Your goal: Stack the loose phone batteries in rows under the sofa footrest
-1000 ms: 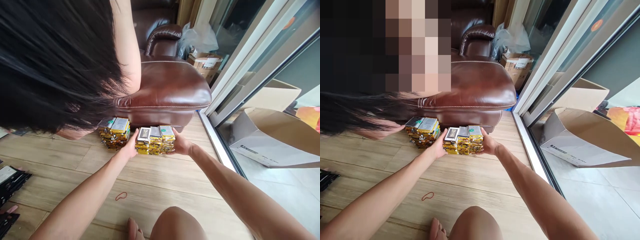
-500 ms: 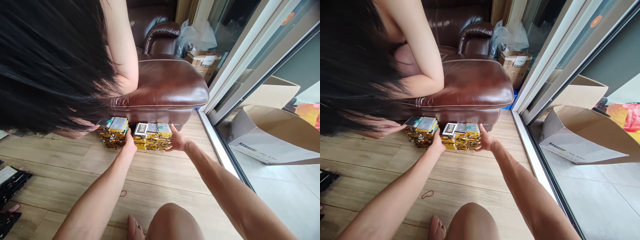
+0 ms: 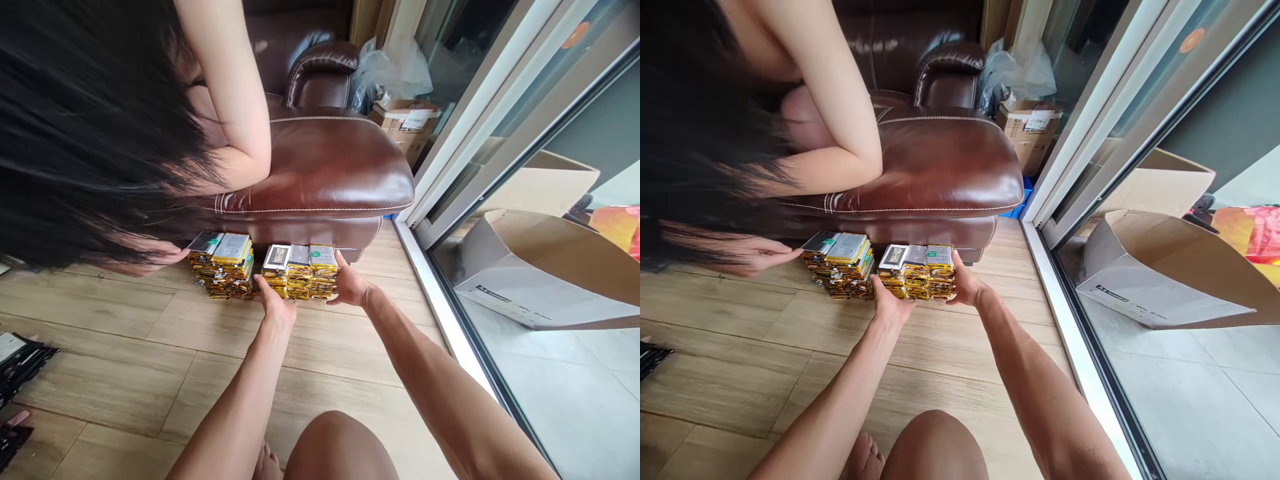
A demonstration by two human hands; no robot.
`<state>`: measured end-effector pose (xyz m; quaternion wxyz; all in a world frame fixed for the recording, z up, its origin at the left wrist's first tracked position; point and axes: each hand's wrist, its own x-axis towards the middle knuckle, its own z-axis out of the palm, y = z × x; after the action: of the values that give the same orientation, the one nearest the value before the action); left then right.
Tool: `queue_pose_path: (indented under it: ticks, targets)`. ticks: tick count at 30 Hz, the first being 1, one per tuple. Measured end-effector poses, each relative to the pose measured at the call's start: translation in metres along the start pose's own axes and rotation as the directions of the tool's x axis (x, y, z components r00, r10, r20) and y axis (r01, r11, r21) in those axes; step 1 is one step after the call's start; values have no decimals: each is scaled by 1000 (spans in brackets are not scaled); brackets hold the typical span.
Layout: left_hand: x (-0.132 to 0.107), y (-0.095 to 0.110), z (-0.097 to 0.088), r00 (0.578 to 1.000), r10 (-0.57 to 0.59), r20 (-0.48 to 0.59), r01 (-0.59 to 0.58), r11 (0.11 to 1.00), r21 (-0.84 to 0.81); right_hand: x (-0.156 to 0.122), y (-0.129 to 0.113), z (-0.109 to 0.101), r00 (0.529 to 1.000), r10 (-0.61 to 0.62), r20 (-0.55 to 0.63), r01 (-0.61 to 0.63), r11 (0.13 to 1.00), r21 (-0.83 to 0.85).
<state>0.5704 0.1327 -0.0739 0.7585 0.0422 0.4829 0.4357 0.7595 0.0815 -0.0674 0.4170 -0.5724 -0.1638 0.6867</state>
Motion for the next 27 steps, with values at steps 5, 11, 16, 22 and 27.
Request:
queue_pose_path:
  ticks: [5,11,16,22,27]
  targets:
    - [-6,9,17,997,23,76,-20,999,-44,3,3,7,997,-64,53,65,998,-15]
    - [-1,17,18,1000,7,23,-7,1000,0,3,4,13,997,-77,-19,77,997,-8]
    - [-22,16,3,999,-3,-43,6,998,70,-3,-3,14,979,-130,-158,131,991,0]
    - [-31,10,-5,997,10,77,-35,946,322,4,-9,31,914,-252,-318,224,967,-121]
    - [-17,15,0,997,58,60,-83,775,627,0,-9,45,920,-231,-316,202,972,-122]
